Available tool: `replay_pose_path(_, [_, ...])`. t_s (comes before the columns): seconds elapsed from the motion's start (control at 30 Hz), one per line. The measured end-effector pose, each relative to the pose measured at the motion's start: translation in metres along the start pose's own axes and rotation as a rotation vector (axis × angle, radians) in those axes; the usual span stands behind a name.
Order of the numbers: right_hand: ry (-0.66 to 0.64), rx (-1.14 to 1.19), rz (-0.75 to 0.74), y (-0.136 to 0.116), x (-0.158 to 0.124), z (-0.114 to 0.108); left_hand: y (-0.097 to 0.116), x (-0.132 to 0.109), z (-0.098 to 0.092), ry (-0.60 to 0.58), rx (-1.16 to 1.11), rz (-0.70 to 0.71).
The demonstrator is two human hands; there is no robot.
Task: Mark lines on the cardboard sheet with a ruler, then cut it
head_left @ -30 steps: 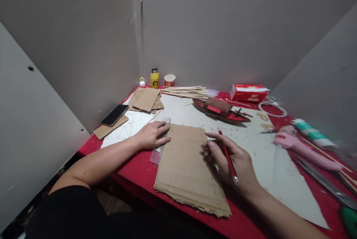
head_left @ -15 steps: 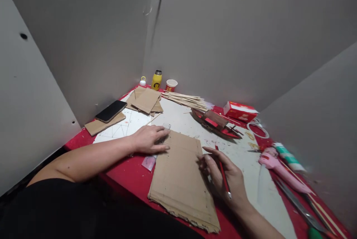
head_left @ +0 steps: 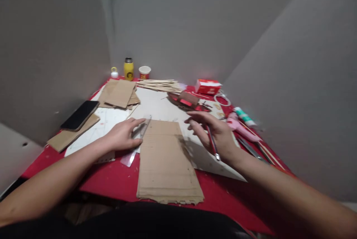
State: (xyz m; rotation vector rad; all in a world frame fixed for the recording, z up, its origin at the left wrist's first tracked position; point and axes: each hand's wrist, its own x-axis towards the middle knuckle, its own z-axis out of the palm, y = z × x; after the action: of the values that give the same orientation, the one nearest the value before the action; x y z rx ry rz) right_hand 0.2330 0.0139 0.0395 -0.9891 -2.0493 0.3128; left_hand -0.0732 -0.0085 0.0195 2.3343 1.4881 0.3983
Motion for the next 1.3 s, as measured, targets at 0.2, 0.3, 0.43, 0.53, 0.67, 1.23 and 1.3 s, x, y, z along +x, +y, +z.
replay_pose_path(0.2, [-0.048,0.013,-0.012,0.025,0.024,0.004,-0.001,0.000,-0.011,-0.019,-0.028,-0.155])
replay_pose_path(0.3, [-0.089,0.053,-0.019,0.038,0.029,0.012,0.003,-0.001,-0.012,-0.007,-0.082,-0.227])
replay_pose_path(0.43, [-0.115,0.067,-0.018,0.047,0.037,0.018,0.007,0.001,-0.013,0.013,-0.224,-0.265])
replay_pose_path(0.53, [-0.117,0.077,-0.016,0.046,0.043,0.017,0.011,0.004,-0.021,0.026,-0.350,-0.282])
replay_pose_path(0.67, [-0.097,0.140,-0.023,0.037,0.050,0.010,0.029,0.015,-0.034,-0.041,-0.501,-0.264])
replay_pose_path(1.23, [0.062,0.718,0.814,0.074,0.025,-0.036,0.000,0.080,-0.019,0.014,-0.514,-0.218])
replay_pose_path(1.3, [0.101,0.719,0.864,0.077,0.021,-0.040,-0.007,0.084,-0.017,0.098,-0.482,-0.249])
